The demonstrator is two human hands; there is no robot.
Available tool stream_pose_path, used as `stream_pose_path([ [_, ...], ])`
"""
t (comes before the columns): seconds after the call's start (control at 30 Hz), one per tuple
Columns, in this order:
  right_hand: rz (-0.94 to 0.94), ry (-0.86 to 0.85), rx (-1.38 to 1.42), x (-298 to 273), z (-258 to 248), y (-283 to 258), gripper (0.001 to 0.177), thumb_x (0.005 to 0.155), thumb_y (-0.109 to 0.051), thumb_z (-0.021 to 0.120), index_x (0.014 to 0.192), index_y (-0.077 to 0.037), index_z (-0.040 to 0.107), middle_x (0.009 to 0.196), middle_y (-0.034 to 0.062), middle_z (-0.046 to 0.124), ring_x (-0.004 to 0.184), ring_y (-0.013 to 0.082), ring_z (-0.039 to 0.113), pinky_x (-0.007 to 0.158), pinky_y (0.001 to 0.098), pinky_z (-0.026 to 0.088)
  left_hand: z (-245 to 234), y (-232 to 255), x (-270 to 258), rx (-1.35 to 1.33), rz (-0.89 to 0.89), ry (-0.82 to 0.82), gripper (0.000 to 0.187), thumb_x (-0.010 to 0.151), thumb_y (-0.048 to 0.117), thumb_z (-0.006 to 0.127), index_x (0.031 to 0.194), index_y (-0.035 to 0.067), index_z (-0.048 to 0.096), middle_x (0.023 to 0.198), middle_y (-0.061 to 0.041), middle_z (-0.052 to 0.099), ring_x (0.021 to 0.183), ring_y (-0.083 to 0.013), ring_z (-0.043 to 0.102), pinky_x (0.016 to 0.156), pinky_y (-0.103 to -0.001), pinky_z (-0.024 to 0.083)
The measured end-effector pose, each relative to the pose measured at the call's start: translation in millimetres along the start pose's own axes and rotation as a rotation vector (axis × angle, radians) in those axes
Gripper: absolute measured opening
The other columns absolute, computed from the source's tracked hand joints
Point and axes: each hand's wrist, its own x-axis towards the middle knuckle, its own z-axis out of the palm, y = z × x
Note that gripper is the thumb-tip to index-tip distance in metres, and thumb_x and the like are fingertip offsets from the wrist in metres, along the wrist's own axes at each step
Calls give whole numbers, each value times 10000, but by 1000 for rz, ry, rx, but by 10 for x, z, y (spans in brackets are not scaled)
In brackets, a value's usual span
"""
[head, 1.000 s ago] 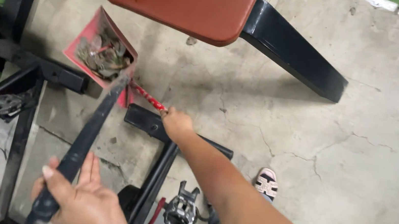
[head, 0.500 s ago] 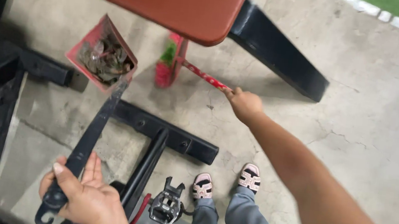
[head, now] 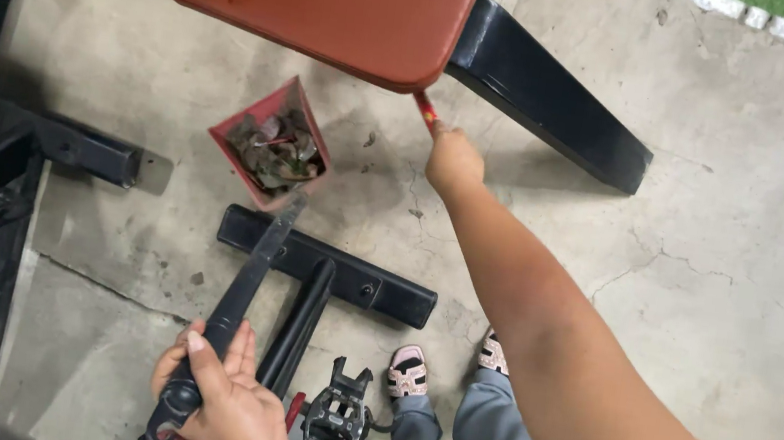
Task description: Sweep the gym floor using a broom and dustpan.
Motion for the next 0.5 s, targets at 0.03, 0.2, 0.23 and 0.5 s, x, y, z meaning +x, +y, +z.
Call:
stream_pose_path([
  [0.03, 35, 5, 30, -72, 20, 57, 568, 879, -36, 545, 1411, -234, 539, 1199, 192, 625, 1024, 413, 671, 830, 514, 558, -31, -34, -15, -4, -15, -2, 275, 1041, 175, 623, 1191, 47, 431, 1256, -167, 621, 1062, -383, 700, 973, -519, 550],
  [0.2, 92, -70, 27, -849, -12, 460, 615, 905, -47, 529, 1490, -226, 468, 1171, 221, 638, 1019, 416, 681, 837, 526, 564, -132, -106, -121, -11, -49, -58, 241, 1042, 144, 607, 1186, 58, 435, 1266, -144, 618, 1084, -343, 691, 971, -506, 551],
  [0.23, 114, -87, 30, -1065, -16, 559, 647, 891, -56, 536, 1505, -239, 446, 1162, 218, 640, 997, 415, 682, 822, 525, 562, -125, -91, -154, -4, -27, -82, 236, 1047, 134, 606, 1196, 53, 442, 1276, -140, 616, 1098, -333, 687, 972, -506, 554],
  [0.5, 199, -160, 9, -2224, -495, 675, 658, 904, -57, 510, 1526, -267, 458, 1161, 196, 664, 950, 385, 706, 811, 509, 570, -145, 281, -312, 47, -39, -105, 224, 1026, 135, 604, 1175, 60, 455, 1260, -131, 649, 1054, -335, 699, 938, -496, 564],
])
